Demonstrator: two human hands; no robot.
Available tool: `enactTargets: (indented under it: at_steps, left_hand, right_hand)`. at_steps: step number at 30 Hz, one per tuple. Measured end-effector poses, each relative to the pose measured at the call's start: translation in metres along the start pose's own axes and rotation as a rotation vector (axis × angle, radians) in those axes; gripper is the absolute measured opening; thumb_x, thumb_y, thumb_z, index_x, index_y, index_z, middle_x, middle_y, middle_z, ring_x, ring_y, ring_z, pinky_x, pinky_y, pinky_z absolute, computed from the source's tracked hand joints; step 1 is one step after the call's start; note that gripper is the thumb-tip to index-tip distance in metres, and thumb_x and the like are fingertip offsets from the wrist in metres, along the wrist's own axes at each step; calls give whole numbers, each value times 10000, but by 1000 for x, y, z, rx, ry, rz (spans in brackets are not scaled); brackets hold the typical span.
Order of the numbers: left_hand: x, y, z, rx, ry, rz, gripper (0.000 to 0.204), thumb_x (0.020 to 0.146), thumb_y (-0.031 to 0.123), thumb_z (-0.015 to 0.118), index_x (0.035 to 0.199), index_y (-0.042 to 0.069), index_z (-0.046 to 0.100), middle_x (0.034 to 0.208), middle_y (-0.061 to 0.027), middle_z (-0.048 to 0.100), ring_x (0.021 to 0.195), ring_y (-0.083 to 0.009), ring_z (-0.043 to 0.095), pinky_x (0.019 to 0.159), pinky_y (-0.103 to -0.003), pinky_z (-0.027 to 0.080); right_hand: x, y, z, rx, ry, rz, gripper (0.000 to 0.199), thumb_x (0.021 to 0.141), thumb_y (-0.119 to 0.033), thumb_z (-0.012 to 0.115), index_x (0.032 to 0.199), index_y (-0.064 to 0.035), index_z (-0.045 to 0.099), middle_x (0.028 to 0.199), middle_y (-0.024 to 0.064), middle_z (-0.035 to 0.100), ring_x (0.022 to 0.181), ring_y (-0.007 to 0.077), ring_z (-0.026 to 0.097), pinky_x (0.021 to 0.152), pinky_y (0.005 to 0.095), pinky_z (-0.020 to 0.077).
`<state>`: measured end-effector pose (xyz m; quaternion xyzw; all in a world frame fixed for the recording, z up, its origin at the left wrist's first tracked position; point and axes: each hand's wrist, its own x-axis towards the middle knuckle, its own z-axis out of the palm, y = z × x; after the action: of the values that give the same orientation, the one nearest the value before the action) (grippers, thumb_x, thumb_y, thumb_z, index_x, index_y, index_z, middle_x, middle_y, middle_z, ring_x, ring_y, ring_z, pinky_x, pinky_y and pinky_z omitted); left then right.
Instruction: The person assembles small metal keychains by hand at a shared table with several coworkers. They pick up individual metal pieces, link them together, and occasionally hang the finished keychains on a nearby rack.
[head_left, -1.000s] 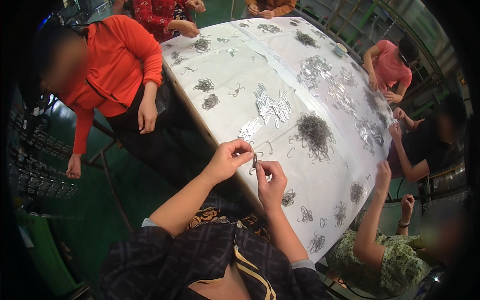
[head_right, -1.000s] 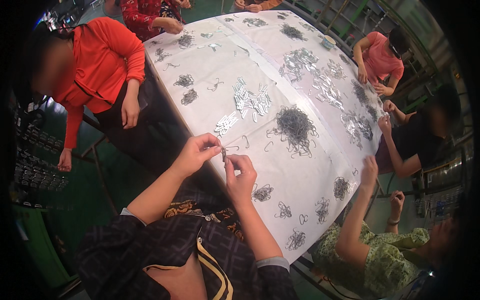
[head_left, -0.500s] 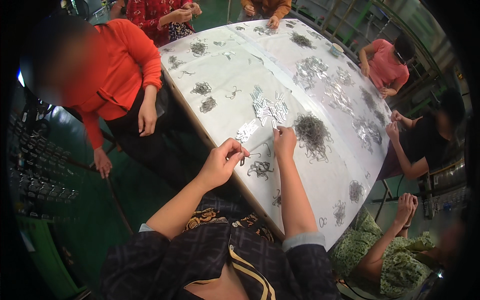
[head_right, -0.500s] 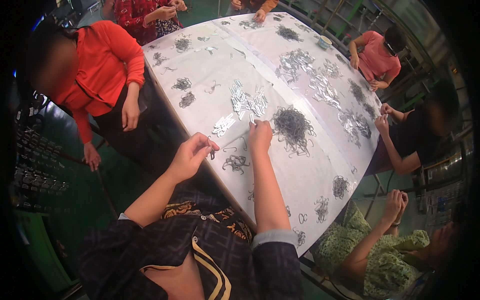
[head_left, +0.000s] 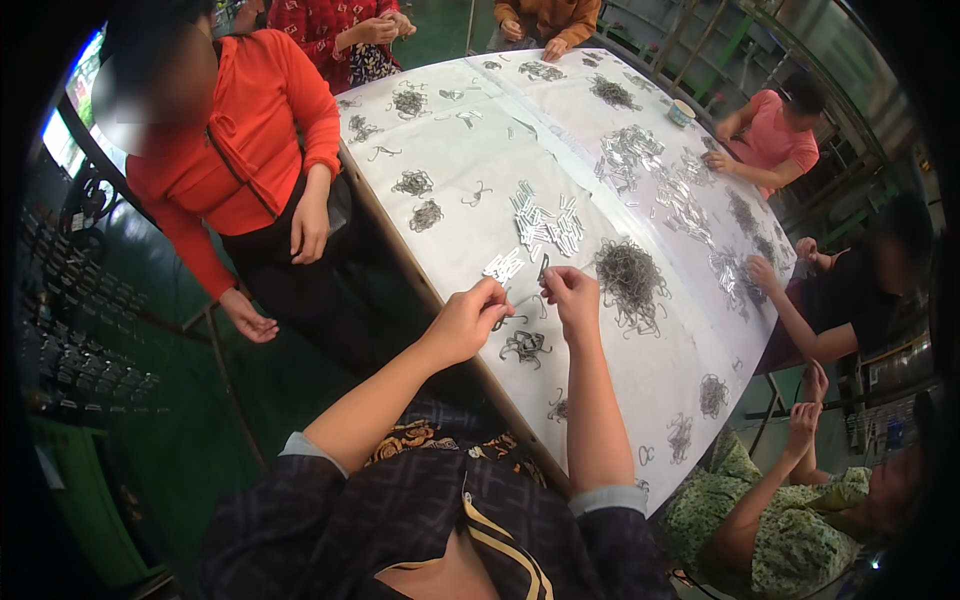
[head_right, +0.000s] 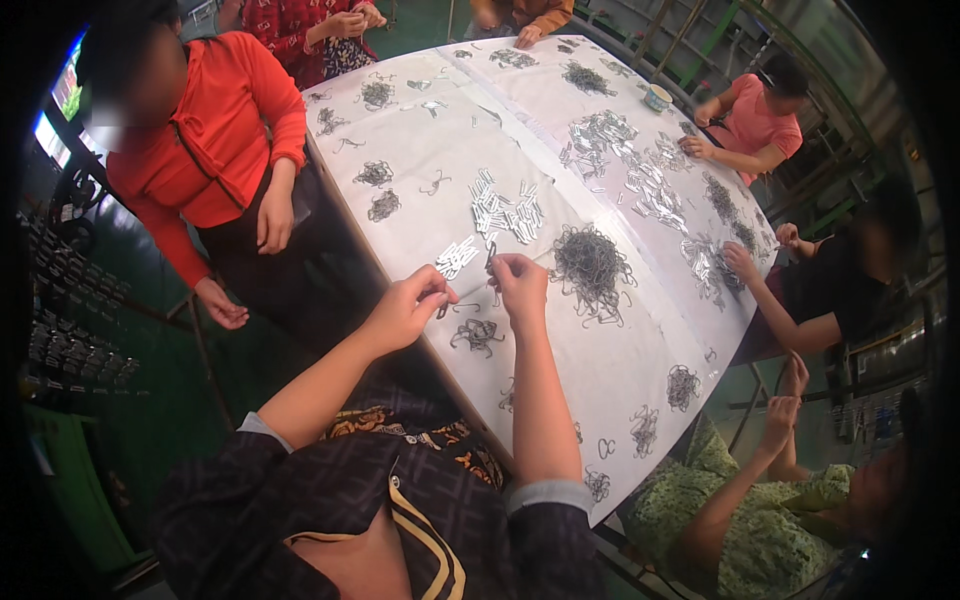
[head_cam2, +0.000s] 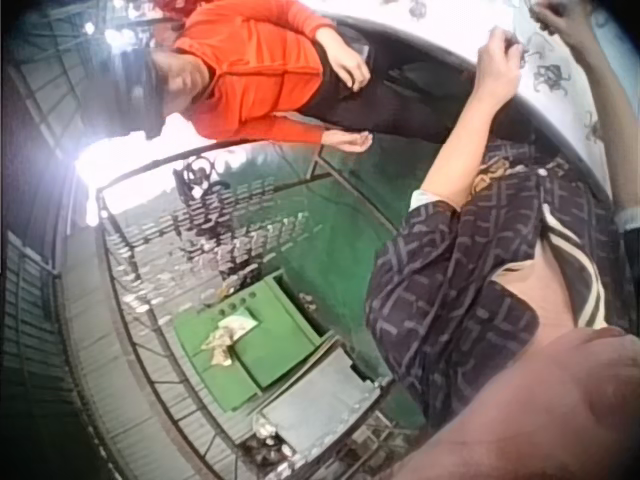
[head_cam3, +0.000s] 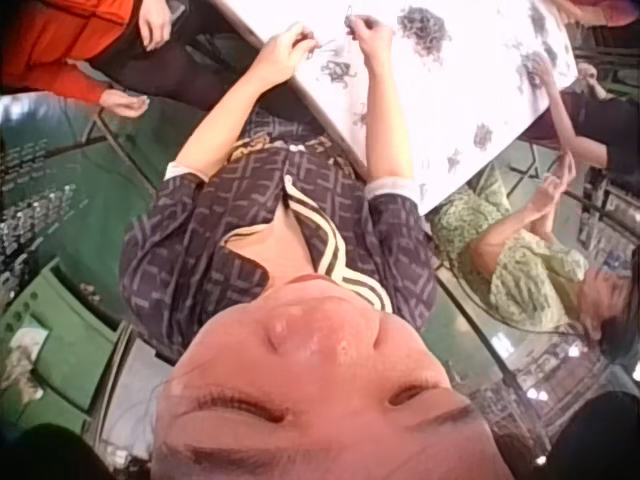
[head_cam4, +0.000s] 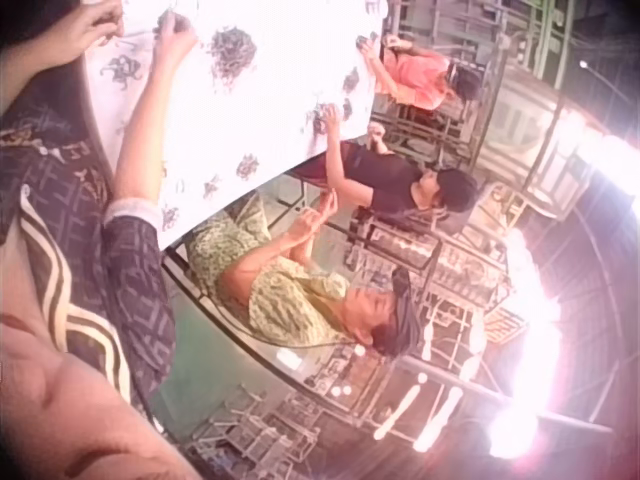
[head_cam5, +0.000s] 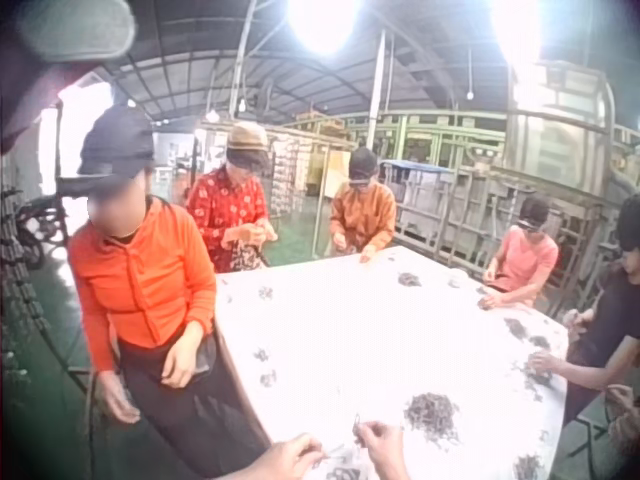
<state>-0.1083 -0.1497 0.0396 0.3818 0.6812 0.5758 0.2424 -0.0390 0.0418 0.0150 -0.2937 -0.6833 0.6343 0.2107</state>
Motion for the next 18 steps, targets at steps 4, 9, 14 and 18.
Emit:
enactTargets:
  at_steps: [4, 9, 14, 18]
  left_hand:
    - [13, 4, 16, 28, -87, 45, 58, 923, 29, 506, 955, -17, 492, 925, -140, 680, 848, -176, 623, 768, -313, 479]
    - [14, 15, 23, 45, -184, 28, 64, 921, 44, 523, 950, -10, 502, 902, -134, 684, 823, -188, 635, 744, -312, 483]
    - [15, 14, 27, 89, -221, -19, 94, 914, 68, 565, 948, -15, 536, 883, -127, 684, 787, -177, 634, 725, -309, 488]
    - [31, -3, 24, 46, -135, 44, 76, 883, 70, 590, 864, -1, 610, 796, -141, 666, 739, -232, 647, 685, -323, 495]
  right_hand:
    - [-48, -15, -7, 147, -7, -96, 183, 865, -122, 692, 904, 57, 691, 768, 72, 686, 673, 109, 615, 614, 242, 479]
    - [-67, -15, -11, 112, 51, -158, 165, 868, -115, 700, 916, 43, 699, 785, 63, 692, 697, 96, 614, 652, 232, 484]
    - [-69, -9, -13, 61, 87, -223, 148, 863, -99, 694, 918, 38, 695, 771, 58, 674, 705, 100, 613, 655, 240, 487]
    - [-63, -3, -19, -42, 177, -309, 122, 862, -81, 682, 904, 33, 684, 779, 61, 654, 698, 113, 605, 666, 251, 488]
